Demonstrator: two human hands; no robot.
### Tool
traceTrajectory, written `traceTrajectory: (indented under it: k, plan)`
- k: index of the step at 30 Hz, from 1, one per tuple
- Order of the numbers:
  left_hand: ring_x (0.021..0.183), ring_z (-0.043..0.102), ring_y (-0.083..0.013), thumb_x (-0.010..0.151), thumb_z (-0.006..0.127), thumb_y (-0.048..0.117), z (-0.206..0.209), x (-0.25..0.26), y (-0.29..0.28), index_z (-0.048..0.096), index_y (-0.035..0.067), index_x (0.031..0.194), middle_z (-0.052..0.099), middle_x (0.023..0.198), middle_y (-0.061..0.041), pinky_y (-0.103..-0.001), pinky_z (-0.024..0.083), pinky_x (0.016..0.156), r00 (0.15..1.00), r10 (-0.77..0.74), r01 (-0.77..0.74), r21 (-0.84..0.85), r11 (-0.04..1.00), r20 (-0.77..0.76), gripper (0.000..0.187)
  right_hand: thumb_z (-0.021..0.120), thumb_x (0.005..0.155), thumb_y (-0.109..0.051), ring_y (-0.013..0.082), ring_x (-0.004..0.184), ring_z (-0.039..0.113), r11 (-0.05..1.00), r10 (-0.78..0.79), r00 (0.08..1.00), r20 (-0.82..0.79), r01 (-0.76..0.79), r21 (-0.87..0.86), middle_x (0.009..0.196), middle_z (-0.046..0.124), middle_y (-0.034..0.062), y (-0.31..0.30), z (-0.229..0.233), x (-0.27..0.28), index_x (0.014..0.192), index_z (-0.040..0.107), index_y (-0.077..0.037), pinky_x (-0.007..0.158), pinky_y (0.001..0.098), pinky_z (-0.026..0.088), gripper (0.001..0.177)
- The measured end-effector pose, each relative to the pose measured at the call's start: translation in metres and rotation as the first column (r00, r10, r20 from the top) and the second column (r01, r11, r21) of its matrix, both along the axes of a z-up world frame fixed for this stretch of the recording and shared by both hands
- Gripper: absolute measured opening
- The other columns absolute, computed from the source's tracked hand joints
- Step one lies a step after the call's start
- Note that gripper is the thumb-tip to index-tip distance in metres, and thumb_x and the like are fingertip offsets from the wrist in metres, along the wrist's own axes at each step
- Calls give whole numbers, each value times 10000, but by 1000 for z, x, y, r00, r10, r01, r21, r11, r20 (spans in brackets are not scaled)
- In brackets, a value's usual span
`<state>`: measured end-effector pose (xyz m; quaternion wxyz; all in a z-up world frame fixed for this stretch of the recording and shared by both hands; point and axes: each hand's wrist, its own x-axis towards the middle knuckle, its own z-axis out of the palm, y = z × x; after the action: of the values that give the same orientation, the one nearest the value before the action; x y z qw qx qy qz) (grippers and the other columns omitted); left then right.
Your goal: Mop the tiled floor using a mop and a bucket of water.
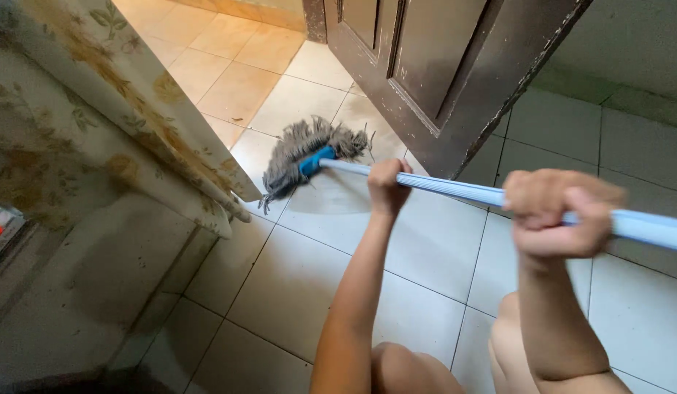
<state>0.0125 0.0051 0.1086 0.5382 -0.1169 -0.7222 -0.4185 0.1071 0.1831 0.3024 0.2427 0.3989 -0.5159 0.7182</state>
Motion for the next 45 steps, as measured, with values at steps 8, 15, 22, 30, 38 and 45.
traceTrajectory:
  k: [8, 15, 22, 30, 38, 45]
  plan:
    - [602, 563, -384, 862, 675, 63, 22, 5, 2, 481, 67, 652, 523, 618, -172, -495, 441, 579, 962, 230, -241, 65, 968, 145, 285, 336, 995, -271, 87, 329, 290, 997, -45, 999, 1, 45, 67, 460, 307, -31, -8, 41, -22, 560, 329, -180, 396, 299, 369, 444]
    - [543, 557, -364, 875, 662, 47, 47, 25, 20, 473, 67, 652, 508, 588, -153, -471, 432, 540, 979, 179, -187, 86, 979, 94, 294, 526, 929, -301, 101, 404, 396, 919, 364, 931, 39, -365, 147, 462, 427, -56, 49, 42, -67, 540, 418, -221, 547, 348, 394, 412]
    - [543, 546, -364, 877, 655, 35, 38, -4, -7, 476, 68, 654, 504, 587, -155, -478, 424, 533, 974, 194, -199, 34, 979, 118, 288, 392, 1017, -282, 77, 325, 223, 1000, -1, 993, 120, 1, 0, 439, 262, -52, -27, 76, -39, 584, 319, -186, 400, 283, 309, 450]
    - [606, 597, -362, 869, 671, 96, 0, 13, -19, 515, 97, 661, 569, 631, -151, -473, 472, 576, 965, 190, -208, 93, 974, 179, 260, 349, 1031, -272, 88, 347, 184, 1000, -4, 994, 110, 1, 26, 434, 232, -41, -34, 31, 3, 550, 283, -150, 397, 289, 256, 501]
    - [575, 612, -366, 909, 660, 149, 81, 113, 57, 554, 117, 700, 590, 617, -148, -473, 476, 551, 951, 48, -72, 68, 995, 306, 236, 403, 1237, -300, 58, 453, 340, 977, 175, 973, 149, -191, 94, 556, 359, -57, 139, 4, -82, 679, 368, -189, 585, 261, 362, 570]
    - [553, 579, -358, 1010, 630, 150, 69, 108, 60, 501, 97, 718, 530, 620, -154, -455, 467, 541, 986, -11, 9, 12, 1000, 164, 324, 354, 1166, -309, 38, 384, 330, 959, 249, 959, 136, -263, 103, 544, 340, -71, 84, 63, -27, 684, 360, -217, 546, 265, 392, 490]
